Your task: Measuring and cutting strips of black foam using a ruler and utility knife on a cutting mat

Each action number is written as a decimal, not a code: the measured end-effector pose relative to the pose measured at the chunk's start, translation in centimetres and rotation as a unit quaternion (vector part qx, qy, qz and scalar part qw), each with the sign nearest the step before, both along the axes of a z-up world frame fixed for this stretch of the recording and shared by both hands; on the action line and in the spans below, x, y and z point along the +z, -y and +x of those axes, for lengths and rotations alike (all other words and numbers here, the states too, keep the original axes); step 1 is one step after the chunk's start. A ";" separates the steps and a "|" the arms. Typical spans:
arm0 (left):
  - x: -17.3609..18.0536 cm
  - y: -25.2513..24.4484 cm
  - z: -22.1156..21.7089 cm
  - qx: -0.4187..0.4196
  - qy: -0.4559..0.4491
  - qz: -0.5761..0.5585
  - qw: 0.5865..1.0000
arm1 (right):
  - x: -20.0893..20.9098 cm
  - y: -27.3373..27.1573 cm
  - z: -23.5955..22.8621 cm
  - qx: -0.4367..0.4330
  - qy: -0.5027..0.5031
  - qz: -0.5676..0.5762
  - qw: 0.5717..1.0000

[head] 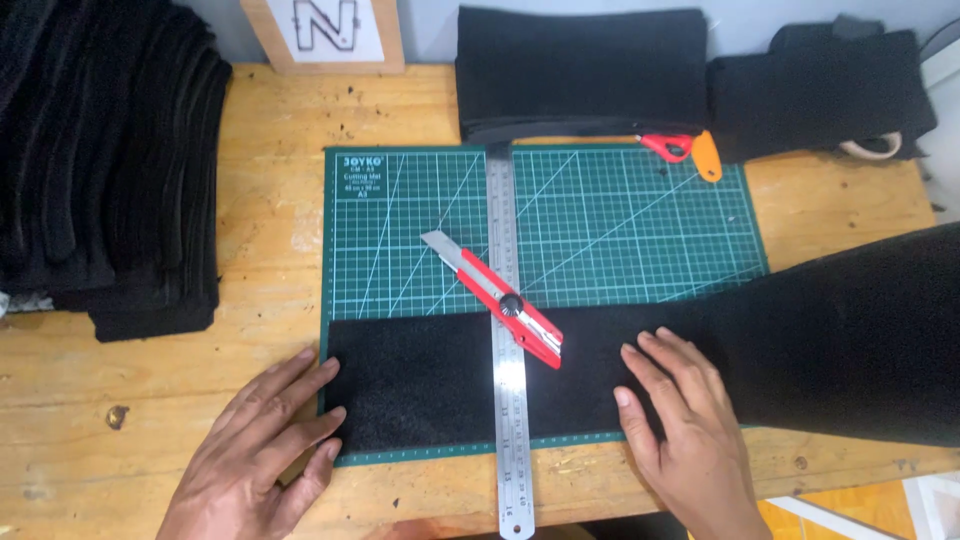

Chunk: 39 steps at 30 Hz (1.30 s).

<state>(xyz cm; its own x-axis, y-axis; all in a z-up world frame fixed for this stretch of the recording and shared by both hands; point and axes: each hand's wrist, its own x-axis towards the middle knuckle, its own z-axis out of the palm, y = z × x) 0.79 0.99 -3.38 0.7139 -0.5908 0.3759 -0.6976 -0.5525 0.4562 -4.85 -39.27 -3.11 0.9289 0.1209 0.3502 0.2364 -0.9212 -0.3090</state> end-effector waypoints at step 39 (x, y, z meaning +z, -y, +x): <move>1.0 0.4 -0.2 0.011 -0.038 0.024 0.999 | 0.7 -0.3 0.0 -0.005 -0.024 0.025 0.999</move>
<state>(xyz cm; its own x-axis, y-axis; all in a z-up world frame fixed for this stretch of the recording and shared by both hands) 0.56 0.54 -2.38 0.7524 -0.5904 0.2921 -0.6494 -0.5907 0.4790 -4.87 -38.93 -2.37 0.9458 0.0950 0.3106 0.2110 -0.9068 -0.3650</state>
